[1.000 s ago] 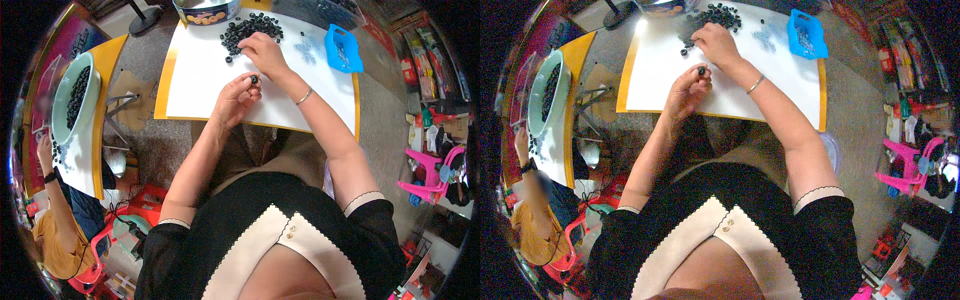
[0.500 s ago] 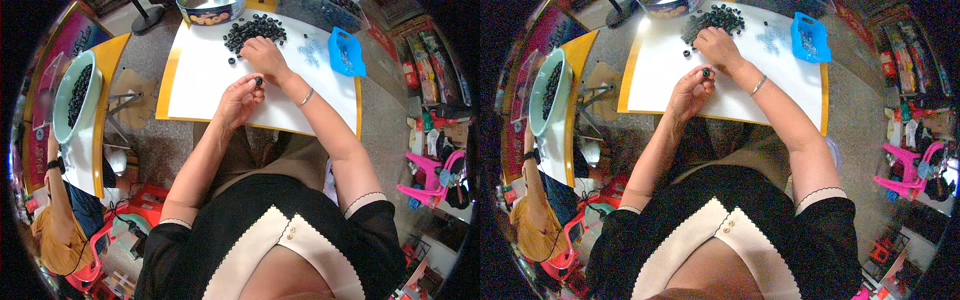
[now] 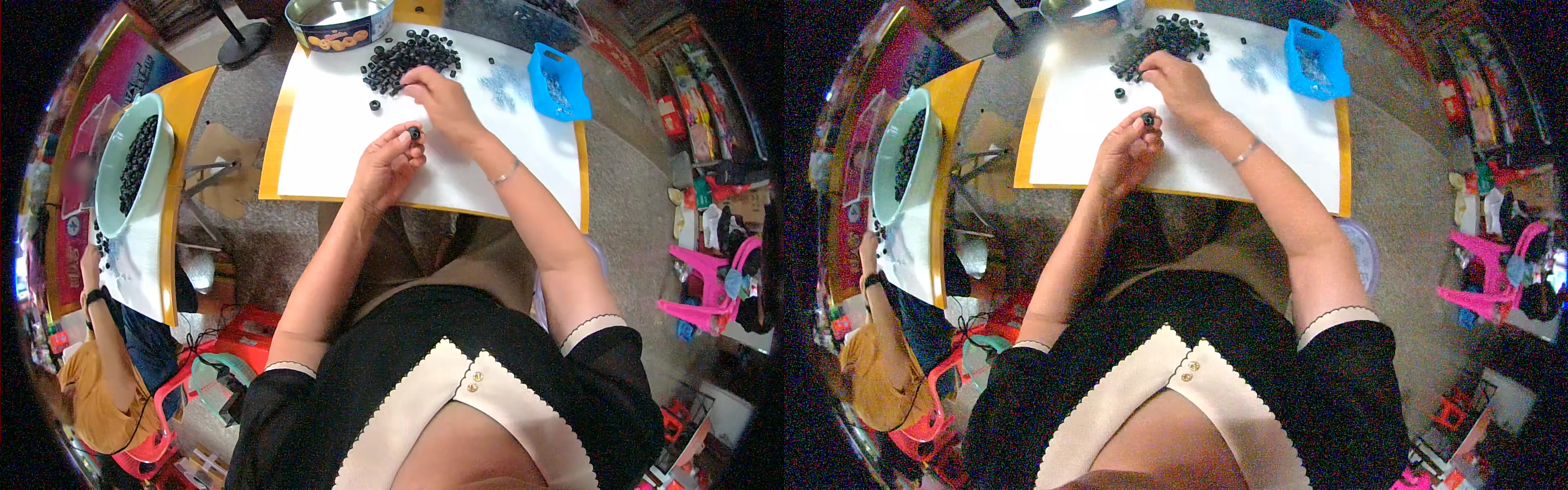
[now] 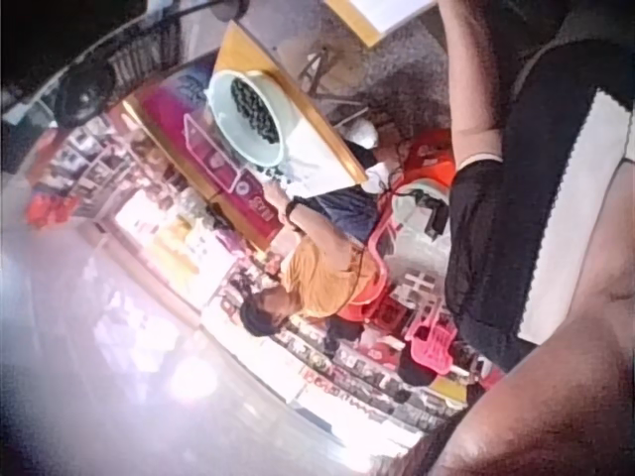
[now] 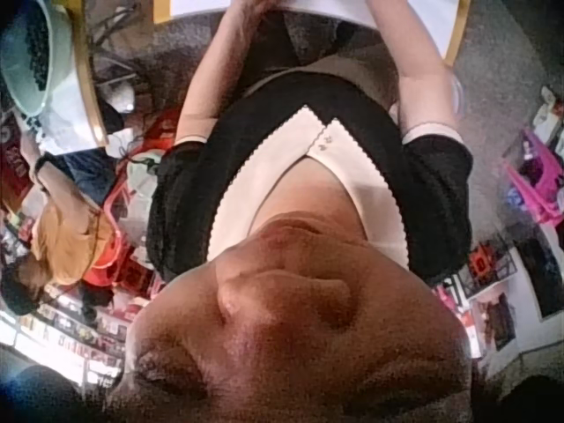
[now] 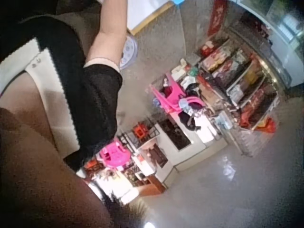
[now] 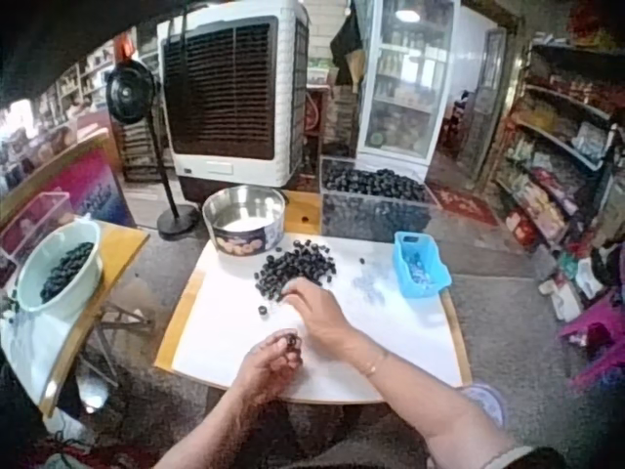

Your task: The person pours small black components from a container onto the table and takes tiny inserts from a tray. The person then assembles the parts by inserting the tiny pieces into the black components by hand.

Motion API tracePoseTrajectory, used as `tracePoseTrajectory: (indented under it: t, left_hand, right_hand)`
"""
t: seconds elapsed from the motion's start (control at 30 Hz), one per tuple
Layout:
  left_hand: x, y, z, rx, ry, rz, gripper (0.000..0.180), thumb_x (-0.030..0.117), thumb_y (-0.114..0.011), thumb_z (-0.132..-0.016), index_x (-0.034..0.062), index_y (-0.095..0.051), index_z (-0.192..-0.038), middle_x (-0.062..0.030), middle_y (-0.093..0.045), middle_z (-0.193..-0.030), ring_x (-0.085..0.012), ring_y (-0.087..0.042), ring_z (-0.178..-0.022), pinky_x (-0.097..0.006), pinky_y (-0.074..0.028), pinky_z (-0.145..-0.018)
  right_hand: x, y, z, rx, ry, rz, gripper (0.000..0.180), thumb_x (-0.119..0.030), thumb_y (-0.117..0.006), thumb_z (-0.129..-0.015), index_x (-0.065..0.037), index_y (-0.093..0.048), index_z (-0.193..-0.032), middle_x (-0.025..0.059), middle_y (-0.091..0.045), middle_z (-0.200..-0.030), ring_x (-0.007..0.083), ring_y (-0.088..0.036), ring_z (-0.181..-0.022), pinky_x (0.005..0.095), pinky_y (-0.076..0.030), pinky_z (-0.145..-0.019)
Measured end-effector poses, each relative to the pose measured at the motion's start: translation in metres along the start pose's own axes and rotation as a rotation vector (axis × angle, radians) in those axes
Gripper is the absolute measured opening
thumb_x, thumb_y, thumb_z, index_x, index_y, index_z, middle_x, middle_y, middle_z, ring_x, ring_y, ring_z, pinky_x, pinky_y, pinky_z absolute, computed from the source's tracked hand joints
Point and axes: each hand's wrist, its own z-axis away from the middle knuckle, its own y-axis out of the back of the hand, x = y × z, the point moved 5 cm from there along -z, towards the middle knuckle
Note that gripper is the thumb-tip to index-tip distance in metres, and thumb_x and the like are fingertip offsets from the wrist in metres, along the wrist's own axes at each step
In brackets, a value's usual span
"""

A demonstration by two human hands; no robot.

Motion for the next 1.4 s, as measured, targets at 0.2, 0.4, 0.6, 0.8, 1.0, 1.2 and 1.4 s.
tracePoseTrajectory:
  t: [0.2,0.4,0.6,0.8,1.0,1.2,1.4]
  left_hand:
    - [0.005,0.001,-0.001,0.062,-0.045,-0.039,0.027,0.011,-0.057,-0.088,-0.0027,-0.055,-0.112,-0.0088,-0.058,-0.092,-0.0129,-0.054,-0.075,-0.025,-0.047,-0.070]
    - [0.001,-0.003,0.001,0.083,-0.051,-0.107,0.026,0.008,-0.058,-0.088,-0.0042,-0.056,-0.110,-0.0097,-0.060,-0.092,-0.0127,-0.055,-0.075,-0.025,-0.048,-0.069]
    - [-0.002,-0.013,0.011,0.129,-0.064,-0.253,0.023,0.005,-0.058,-0.087,-0.0046,-0.058,-0.108,-0.0098,-0.063,-0.090,-0.0130,-0.056,-0.072,-0.024,-0.048,-0.067]
    - [0.002,-0.018,0.016,0.144,-0.152,-0.476,0.023,0.005,-0.059,-0.087,-0.0049,-0.059,-0.107,-0.0085,-0.062,-0.089,-0.0140,-0.056,-0.072,-0.024,-0.047,-0.067]
    - [0.008,-0.023,0.018,0.140,-0.155,-0.628,0.024,0.004,-0.059,-0.086,-0.0063,-0.058,-0.108,-0.0085,-0.061,-0.089,-0.0152,-0.056,-0.074,-0.025,-0.047,-0.069]
    - [0.010,-0.029,0.019,0.114,-0.163,-0.733,0.024,0.005,-0.059,-0.087,-0.0057,-0.059,-0.108,-0.0067,-0.062,-0.086,-0.0131,-0.057,-0.073,-0.024,-0.048,-0.069]
    - [0.007,-0.023,0.019,0.085,-0.018,-0.526,0.023,0.006,-0.058,-0.088,-0.0042,-0.060,-0.108,-0.0060,-0.062,-0.085,-0.0120,-0.057,-0.073,-0.024,-0.048,-0.068]
  right_hand:
    - [-0.025,0.034,0.048,-0.072,-0.674,-0.862,0.017,-0.010,-0.054,-0.088,0.000,-0.062,-0.099,0.0044,-0.064,-0.088,0.0080,-0.054,-0.075,0.0226,-0.045,-0.068]
    - [-0.039,0.039,0.074,0.011,-0.735,-0.910,0.017,-0.008,-0.057,-0.087,0.001,-0.063,-0.099,0.0037,-0.064,-0.083,0.0077,-0.054,-0.071,0.0219,-0.045,-0.068]
    - [-0.058,0.045,0.078,0.116,-0.638,-0.625,0.012,-0.008,-0.059,-0.085,-0.001,-0.065,-0.092,0.0041,-0.065,-0.077,0.0091,-0.058,-0.067,0.0225,-0.048,-0.063]
    - [-0.069,0.050,0.080,0.152,-0.488,-0.380,0.010,-0.006,-0.060,-0.083,0.001,-0.063,-0.089,0.0111,-0.065,-0.079,0.0161,-0.062,-0.070,0.0274,-0.049,-0.064]
    - [-0.076,0.053,0.081,0.151,-0.418,-0.272,0.007,-0.005,-0.060,-0.083,0.001,-0.061,-0.086,0.0118,-0.065,-0.078,0.0180,-0.062,-0.069,0.0291,-0.049,-0.063]
    - [-0.071,0.051,0.084,0.167,-0.510,-0.439,0.006,-0.006,-0.061,-0.082,0.000,-0.060,-0.084,0.0079,-0.063,-0.072,0.0145,-0.058,-0.063,0.0268,-0.047,-0.059]
    - [-0.067,0.052,0.084,0.141,-0.446,-0.398,0.008,-0.007,-0.064,-0.080,-0.003,-0.062,-0.086,0.0052,-0.059,-0.078,0.0133,-0.057,-0.067,0.0247,-0.046,-0.060]
